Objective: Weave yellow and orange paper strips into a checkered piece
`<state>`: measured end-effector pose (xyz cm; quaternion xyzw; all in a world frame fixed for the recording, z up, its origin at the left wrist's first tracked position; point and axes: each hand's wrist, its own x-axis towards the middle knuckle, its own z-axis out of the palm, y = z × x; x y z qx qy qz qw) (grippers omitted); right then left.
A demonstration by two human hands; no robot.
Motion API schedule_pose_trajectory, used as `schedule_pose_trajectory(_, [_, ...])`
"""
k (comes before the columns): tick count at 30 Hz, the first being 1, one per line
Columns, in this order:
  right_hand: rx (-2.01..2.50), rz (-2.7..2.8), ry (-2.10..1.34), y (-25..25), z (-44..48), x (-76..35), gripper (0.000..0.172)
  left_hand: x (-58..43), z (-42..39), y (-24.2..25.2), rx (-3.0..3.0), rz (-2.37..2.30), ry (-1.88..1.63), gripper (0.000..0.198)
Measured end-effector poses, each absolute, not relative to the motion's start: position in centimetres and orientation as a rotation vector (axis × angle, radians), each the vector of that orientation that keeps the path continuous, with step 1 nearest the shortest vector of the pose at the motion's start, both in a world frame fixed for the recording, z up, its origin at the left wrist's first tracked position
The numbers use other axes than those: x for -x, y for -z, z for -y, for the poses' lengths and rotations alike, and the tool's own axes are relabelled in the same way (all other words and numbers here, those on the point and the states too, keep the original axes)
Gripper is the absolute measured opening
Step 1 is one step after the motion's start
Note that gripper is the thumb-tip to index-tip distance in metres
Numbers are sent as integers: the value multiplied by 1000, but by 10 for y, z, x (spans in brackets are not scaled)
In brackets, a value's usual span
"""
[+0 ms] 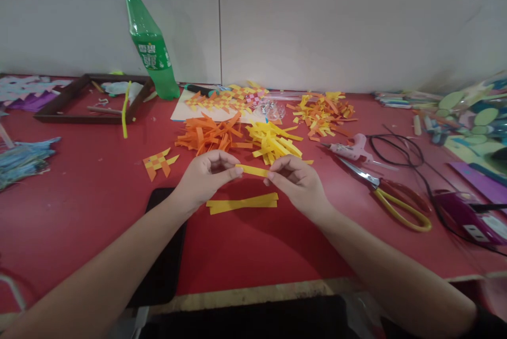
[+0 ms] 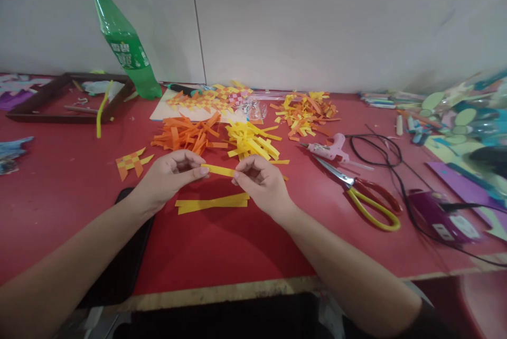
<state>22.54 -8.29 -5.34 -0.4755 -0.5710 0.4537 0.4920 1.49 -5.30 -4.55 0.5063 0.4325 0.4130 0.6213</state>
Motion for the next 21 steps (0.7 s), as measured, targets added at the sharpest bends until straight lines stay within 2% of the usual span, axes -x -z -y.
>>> schedule_pose_trajectory(15, [1165,1638,-897,58,82,-231,2,-17,54,44,-1319,-995,-1009,20])
schedule_pose_trajectory(18, [1183,1630,-946,58,83,-231,20,-16,53,46,-1346,-1018,-1001,21])
schedule_pose_trajectory(21, [1168,1660,-958,57,84,-231,22,-14,53,47,-1384,-1060,-988,23])
